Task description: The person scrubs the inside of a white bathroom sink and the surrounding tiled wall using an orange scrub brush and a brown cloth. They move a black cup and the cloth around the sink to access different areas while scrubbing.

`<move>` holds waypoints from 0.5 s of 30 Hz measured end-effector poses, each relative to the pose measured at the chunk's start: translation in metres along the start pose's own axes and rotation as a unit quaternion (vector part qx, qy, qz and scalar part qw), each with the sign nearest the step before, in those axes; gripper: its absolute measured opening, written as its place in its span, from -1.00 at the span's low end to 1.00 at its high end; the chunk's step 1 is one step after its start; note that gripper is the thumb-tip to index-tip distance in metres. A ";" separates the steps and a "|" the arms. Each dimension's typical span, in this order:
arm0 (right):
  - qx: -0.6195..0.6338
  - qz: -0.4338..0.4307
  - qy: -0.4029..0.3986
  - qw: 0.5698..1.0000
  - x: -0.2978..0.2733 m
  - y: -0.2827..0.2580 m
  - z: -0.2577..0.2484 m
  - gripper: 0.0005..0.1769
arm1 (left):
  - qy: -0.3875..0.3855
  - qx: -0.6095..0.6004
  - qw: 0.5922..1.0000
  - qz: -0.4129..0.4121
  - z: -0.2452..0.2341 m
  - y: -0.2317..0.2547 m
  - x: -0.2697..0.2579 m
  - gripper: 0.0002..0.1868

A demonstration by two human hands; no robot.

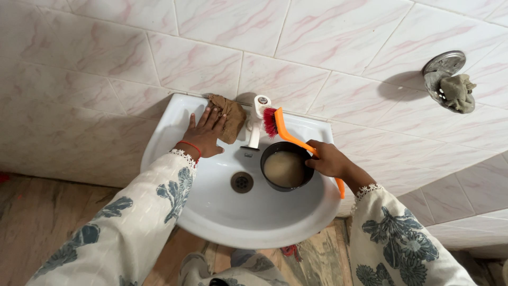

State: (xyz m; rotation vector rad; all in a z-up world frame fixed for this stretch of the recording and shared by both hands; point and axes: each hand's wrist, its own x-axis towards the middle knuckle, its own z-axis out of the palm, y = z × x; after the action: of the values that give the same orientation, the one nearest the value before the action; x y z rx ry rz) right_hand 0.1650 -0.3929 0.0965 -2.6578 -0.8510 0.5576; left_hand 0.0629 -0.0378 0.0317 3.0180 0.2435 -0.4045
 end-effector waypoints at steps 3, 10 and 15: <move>-0.001 0.027 -0.023 0.999 0.006 -0.001 0.000 -0.50 | -0.004 0.002 1.000 -0.003 0.004 0.003 0.000 0.21; 0.081 0.066 -0.018 0.994 0.027 0.000 0.021 -0.59 | -0.011 -0.003 1.000 -0.015 0.011 0.010 0.010 0.31; 0.244 0.115 -0.042 0.962 0.033 0.002 0.045 -0.72 | -0.014 0.000 1.000 -0.019 0.014 0.011 0.013 0.33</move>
State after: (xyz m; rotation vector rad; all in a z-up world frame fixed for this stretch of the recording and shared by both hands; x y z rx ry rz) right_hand 0.1708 -0.3670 0.0475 -2.2950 -0.3593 0.8221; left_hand 0.0737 -0.0478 0.0158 3.0101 0.2999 -0.4489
